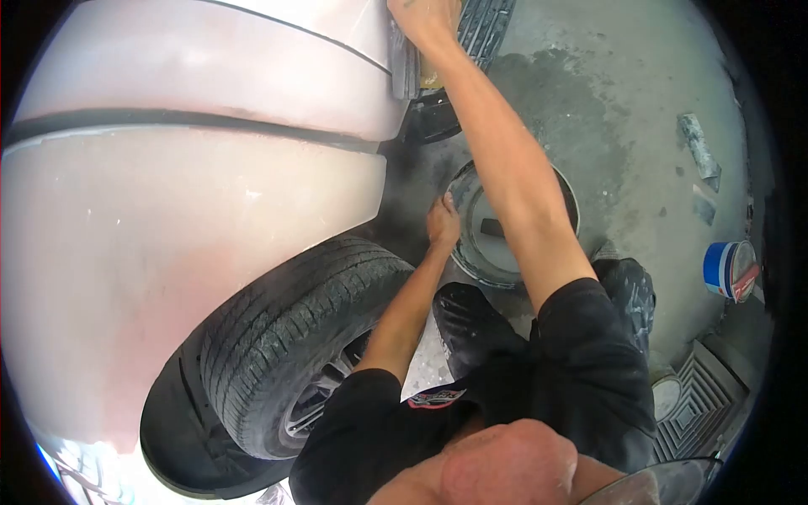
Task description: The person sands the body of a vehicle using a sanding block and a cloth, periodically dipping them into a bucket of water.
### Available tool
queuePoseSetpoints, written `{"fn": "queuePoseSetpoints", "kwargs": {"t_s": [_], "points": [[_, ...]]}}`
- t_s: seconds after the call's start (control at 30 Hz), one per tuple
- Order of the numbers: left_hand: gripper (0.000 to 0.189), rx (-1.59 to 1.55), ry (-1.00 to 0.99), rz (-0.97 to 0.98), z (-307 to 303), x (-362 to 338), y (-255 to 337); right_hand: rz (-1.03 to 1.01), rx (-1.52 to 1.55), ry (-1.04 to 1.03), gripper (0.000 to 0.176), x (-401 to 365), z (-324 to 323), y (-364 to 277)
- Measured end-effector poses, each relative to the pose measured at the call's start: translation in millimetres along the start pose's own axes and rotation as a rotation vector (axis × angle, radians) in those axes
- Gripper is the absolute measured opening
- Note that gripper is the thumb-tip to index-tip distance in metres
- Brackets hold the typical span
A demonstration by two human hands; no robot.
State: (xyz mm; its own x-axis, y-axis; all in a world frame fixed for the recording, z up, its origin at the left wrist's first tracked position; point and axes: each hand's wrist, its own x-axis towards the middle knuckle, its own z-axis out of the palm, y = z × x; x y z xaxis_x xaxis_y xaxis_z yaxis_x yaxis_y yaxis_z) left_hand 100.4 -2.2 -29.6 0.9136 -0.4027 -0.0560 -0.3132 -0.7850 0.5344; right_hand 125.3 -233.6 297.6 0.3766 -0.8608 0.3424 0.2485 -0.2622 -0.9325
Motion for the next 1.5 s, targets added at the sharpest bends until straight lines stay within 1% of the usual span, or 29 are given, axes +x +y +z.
{"fn": "queuePoseSetpoints", "kwargs": {"t_s": [0.03, 0.07, 0.1, 0.13, 0.2, 0.27, 0.3, 0.37, 0.47, 0.5, 0.53, 0.6, 0.67, 0.77, 0.8, 0.83, 0.87, 0.93, 0.97, 1.0, 1.07, 1.1, 1.2, 1.23, 1.27, 1.33, 1.4, 1.43, 1.5], "points": [[0.048, -0.003, -0.005, 0.001, 3, -1, -3, 0.062, 0.032, -0.014, 0.054, -17, -3, -13], [0.047, -0.031, 0.036, 0.082, 10, 0, -13, 0.120, 0.060, -0.029, 0.054, -33, -4, -25], [0.046, -0.062, 0.078, 0.166, 29, 8, -36, 0.059, -0.053, -0.125, 0.058, -53, 4, -24], [0.046, -0.078, 0.087, 0.194, 29, 6, -38, -0.159, -0.105, -0.084, 0.060, -85, 19, -8], [0.046, -0.107, 0.102, 0.250, 30, 1, -39, -0.364, -0.200, 0.022, 0.061, -93, 33, 8], [0.046, -0.046, -0.090, 0.084, 26, 14, -44, -0.259, -0.169, -0.003, 0.058, -61, 27, -4], [0.046, -0.034, -0.080, 0.030, 20, 11, -34, -0.093, -0.083, -0.047, 0.055, -43, 16, -17], [0.047, -0.015, -0.047, -0.076, 0, -1, 3, -0.062, -0.143, 0.180, 0.053, -1, 27, 6], [0.047, -0.021, -0.026, -0.054, 22, 8, -20, 0.166, 0.006, 0.001, 0.055, -41, 2, -45], [0.048, -0.076, 0.007, 0.040, 6, -1, 3, 0.053, -0.073, -0.034, 0.055, -58, 15, -35], [0.049, -0.125, 0.036, 0.124, -29, -25, 41, -0.037, -0.108, -0.034, 0.054, -82, 21, -35], [0.048, -0.130, 0.038, 0.144, -30, -27, 34, -0.203, -0.187, 0.050, 0.052, -75, 26, -24], [0.045, -0.054, -0.017, 0.037, 19, 7, -25, -0.168, -0.164, 0.139, 0.053, -44, 26, -23], [0.045, -0.051, -0.033, -0.050, -4, -5, 9, -0.112, -0.146, 0.176, 0.054, -17, 19, -22], [0.044, -0.058, -0.044, -0.020, 4, -1, -1, -0.100, -0.144, 0.175, 0.054, -14, 16, -26], [0.044, -0.068, -0.054, 0.010, 17, 5, -19, -0.019, -0.091, 0.144, 0.055, -24, 18, -27], [0.044, -0.102, -0.027, 0.066, 34, 11, -38, 0.061, -0.038, 0.027, 0.055, -47, 16, -42], [0.046, -0.185, 0.054, 0.198, 57, 15, -65, -0.132, -0.132, 0.075, 0.054, -75, 26, -34], [0.046, -0.171, 0.053, 0.199, 63, 19, -77, -0.212, -0.173, 0.139, 0.054, -70, 31, -29], [0.046, -0.158, 0.052, 0.200, 62, 21, -79, -0.114, -0.109, 0.107, 0.054, -58, 28, -34], [0.046, -0.019, -0.071, 0.046, 23, 12, -32, 0.084, 0.011, 0.040, 0.054, -34, 8, -50], [0.047, -0.080, -0.050, -0.013, 5, 2, -4, -0.042, -0.178, 0.218, 0.054, -1, 28, -11], [0.047, -0.058, -0.098, 0.153, 58, 33, -74, 0.133, -0.062, 0.055, 0.053, -28, 18, -37], [0.047, -0.068, -0.100, 0.120, 55, 35, -69, -0.036, -0.139, 0.104, 0.053, -54, 28, -31], [0.047, -0.075, -0.108, 0.081, 48, 31, -60, -0.058, -0.130, 0.019, 0.053, -74, 24, -39], [0.047, -0.078, -0.129, -0.001, 27, 21, -38, -0.183, -0.139, 0.109, 0.058, -67, 29, -33], [0.047, -0.083, -0.155, -0.076, 15, 14, -26, -0.104, -0.156, 0.156, 0.059, -24, 31, -24], [0.046, -0.116, -0.046, 0.008, 17, 12, -24, -0.073, -0.163, 0.179, 0.060, -10, 29, -24], [0.046, -0.099, -0.031, -0.018, 15, 11, -19, -0.037, -0.110, 0.167, 0.061, -9, 25, -22]]}}
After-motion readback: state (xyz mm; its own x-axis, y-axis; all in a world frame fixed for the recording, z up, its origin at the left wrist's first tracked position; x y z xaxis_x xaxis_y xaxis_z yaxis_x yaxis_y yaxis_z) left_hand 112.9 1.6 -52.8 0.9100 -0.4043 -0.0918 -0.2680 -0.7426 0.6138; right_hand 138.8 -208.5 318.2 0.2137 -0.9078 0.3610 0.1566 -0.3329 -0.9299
